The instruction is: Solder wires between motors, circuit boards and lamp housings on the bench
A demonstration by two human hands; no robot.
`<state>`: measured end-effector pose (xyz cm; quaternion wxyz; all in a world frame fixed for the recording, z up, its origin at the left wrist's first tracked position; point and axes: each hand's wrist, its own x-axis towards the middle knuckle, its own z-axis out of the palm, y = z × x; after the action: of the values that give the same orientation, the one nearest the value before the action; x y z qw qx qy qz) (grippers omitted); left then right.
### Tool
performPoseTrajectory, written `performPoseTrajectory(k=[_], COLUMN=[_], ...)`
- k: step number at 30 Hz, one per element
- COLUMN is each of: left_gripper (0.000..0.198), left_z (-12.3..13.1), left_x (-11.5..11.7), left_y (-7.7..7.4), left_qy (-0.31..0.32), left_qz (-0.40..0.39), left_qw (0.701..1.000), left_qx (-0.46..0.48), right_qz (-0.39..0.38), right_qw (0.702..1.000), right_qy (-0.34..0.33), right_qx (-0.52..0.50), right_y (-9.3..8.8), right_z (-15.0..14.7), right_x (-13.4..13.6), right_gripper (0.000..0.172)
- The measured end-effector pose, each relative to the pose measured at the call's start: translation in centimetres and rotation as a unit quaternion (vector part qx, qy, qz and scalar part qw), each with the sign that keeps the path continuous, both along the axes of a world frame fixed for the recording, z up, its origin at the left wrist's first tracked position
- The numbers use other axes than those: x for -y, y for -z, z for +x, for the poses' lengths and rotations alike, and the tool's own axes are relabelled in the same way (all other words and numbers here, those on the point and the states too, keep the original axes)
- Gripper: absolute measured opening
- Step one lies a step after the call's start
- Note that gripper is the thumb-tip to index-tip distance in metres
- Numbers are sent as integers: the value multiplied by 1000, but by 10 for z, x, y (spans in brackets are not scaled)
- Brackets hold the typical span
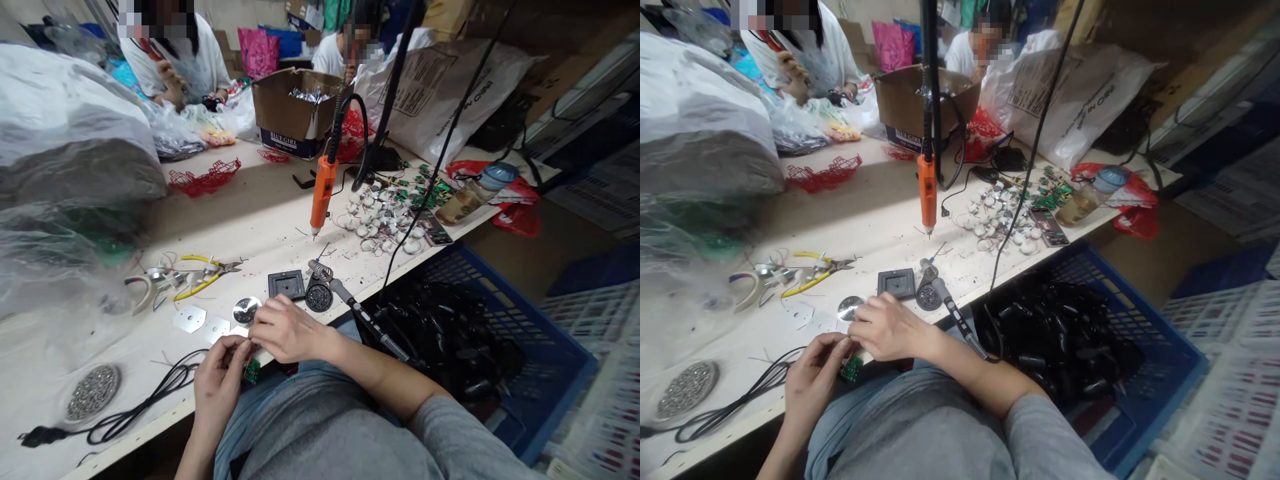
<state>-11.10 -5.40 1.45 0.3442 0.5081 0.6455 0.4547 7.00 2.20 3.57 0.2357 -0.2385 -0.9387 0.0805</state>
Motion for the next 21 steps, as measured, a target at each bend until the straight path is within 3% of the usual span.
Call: performPoseTrajectory(k=[4, 9, 14, 21], left_gripper=[36, 37, 40, 45], left_z=[-6, -6, -9, -11], left_x=[-2, -3, -3, -2], left_y=[2, -1, 5, 9], left_qy=[36, 46, 12, -13], left_qz=[-1, 0, -20, -30], left_qw=[999, 997, 999, 999], left_qx=[-36, -60, -41, -34], right_qz=[9, -18, -23, -38], right_qw=[1000, 997, 992, 988], right_qy=[4, 54, 73, 44], right_qx=[-13, -57, -103, -140], right_y=[7, 19, 21, 25], right_z=[-3, -11, -11, -11], right_x=[1, 5, 6, 2], right_gripper=[23, 24, 18, 10])
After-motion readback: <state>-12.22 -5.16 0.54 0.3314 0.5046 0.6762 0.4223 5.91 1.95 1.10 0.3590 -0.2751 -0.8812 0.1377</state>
